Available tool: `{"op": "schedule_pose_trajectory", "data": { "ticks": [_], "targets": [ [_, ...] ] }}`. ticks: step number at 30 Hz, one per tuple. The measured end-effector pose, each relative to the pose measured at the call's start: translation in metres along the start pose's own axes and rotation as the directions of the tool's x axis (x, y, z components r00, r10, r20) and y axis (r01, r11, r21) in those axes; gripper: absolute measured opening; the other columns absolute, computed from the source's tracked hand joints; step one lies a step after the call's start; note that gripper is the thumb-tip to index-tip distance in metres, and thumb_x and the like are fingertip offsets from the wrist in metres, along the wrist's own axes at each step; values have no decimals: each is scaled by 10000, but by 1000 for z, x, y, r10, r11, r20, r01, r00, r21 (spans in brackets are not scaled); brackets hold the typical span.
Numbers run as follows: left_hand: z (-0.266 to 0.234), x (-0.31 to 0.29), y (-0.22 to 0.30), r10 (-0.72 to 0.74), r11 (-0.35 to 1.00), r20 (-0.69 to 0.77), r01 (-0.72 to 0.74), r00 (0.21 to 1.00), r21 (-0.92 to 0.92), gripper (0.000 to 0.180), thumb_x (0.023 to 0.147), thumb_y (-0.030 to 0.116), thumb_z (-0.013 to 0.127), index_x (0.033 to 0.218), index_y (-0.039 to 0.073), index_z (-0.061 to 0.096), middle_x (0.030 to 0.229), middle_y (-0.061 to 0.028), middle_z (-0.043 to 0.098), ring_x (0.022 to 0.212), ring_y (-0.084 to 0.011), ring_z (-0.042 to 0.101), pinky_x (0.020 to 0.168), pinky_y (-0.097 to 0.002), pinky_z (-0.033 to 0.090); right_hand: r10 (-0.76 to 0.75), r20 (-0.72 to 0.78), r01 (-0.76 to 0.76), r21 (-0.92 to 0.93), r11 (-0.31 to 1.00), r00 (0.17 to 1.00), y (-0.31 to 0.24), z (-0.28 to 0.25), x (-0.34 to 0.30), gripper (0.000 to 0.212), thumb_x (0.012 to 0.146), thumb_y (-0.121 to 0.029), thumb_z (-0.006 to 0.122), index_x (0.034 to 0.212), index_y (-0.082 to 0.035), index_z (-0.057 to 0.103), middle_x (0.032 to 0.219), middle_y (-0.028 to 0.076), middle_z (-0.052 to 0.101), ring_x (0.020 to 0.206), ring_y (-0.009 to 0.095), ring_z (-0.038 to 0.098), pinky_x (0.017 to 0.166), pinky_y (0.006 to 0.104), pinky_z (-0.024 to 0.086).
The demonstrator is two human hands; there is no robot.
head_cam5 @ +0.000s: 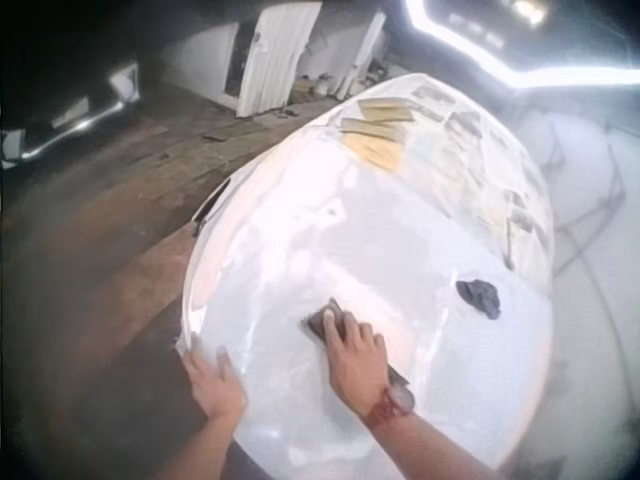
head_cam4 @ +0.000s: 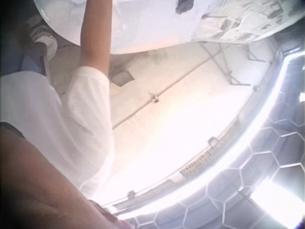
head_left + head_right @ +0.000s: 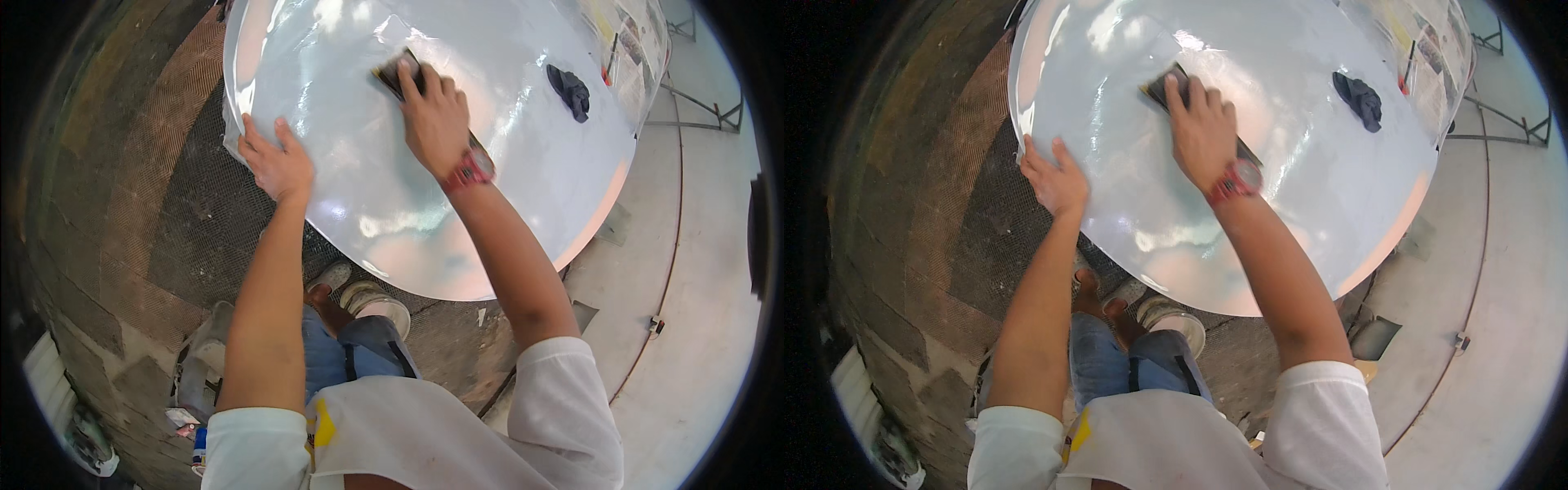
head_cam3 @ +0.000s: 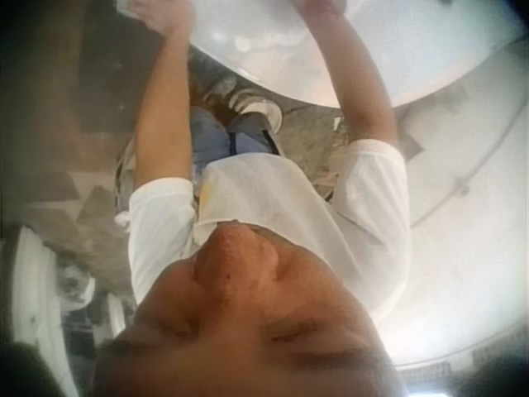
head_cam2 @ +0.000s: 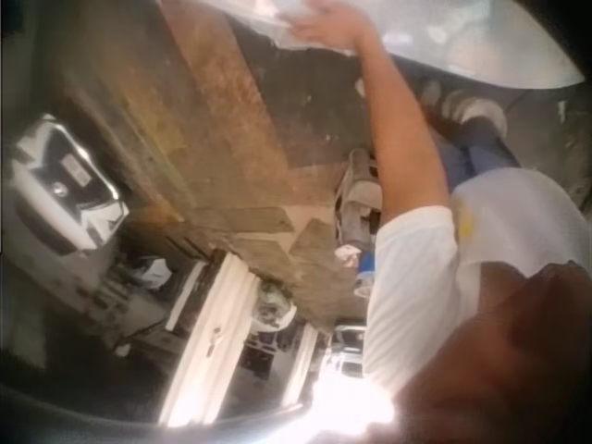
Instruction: The person scrubs a large white circular surface with a black sponge and a dark cloth, repeatedly dipping the sponge into a nearby bucket of water. The person wipes the surface in circular and back-and-forth motions, occasionally switching between the sponge and cloth.
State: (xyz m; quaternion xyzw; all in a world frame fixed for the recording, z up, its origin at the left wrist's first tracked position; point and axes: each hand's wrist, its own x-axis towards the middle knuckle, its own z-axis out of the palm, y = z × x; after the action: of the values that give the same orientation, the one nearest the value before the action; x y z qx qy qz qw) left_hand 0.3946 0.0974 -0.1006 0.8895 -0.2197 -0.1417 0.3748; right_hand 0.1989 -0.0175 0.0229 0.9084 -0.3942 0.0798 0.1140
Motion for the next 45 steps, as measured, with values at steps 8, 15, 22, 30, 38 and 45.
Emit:
{"op": "schedule_pose_trajectory", "data": {
  "ticks": [8, 15, 22, 30, 38, 45],
  "targets": [
    [-1, 1, -1, -19, 1000, 7, 19, 1000, -1, 744, 1151, 569, 465, 1758, 181, 280, 1683, -271, 351, 1412, -473, 593, 1130, -608, 524, -157, 183, 138, 113, 984, 970, 1, -14, -142, 907, 829, 16, 695, 1693, -173, 493, 1714, 200, 478, 1327, 342, 625, 980, 480, 503],
    [3, 1, 1, -10, 1000, 3, 10, 1000, -5, 750, 1150, 567, 477, 1759, 176, 281, 1689, -284, 344, 1409, -493, 591, 1123, -612, 522, 63, -73, -58, 73, 996, 995, 47, 4, 32, 690, 964, -46, 684, 1621, -195, 536, 1575, 115, 616, 1312, 352, 641, 1016, 498, 523],
    [-3, 6, -3, -32, 999, 14, 32, 999, 6, 748, 1154, 559, 472, 1765, 177, 269, 1695, -286, 336, 1414, -502, 587, 1135, -612, 520, -48, 22, 43, 189, 981, 999, 15, 2, -112, 695, 938, -185, 816, 1599, -258, 614, 1640, 87, 573, 1360, 329, 592, 1175, 545, 415],
    [0, 1, 1, -6, 1000, 12, 6, 1000, 1, 739, 1163, 549, 468, 1755, 142, 294, 1656, -254, 379, 1462, -467, 545, 1169, -569, 505, -58, -54, 64, 115, 991, 997, 53, 2, -18, 606, 979, -200, 778, 1565, -223, 626, 1547, 100, 614, 1237, 358, 620, 1038, 521, 475],
    [-2, 3, 0, -36, 999, 19, 35, 999, 7, 730, 1162, 549, 469, 1760, 169, 291, 1679, -251, 356, 1516, -476, 489, 1194, -585, 475, -46, 59, 35, 171, 985, 997, 35, -10, -158, 651, 941, -238, 832, 1564, -285, 649, 1582, 89, 603, 1271, 328, 626, 1069, 511, 479],
    [-1, 1, 7, -35, 999, 42, 36, 998, -17, 744, 1160, 553, 470, 1765, 165, 277, 1700, -254, 331, 1515, -476, 490, 1202, -589, 466, 171, -148, -154, 119, 981, 974, 80, 18, 27, 528, 996, -300, 800, 1507, -236, 687, 1458, 121, 664, 1301, 376, 595, 1071, 522, 462]
  ]
}}
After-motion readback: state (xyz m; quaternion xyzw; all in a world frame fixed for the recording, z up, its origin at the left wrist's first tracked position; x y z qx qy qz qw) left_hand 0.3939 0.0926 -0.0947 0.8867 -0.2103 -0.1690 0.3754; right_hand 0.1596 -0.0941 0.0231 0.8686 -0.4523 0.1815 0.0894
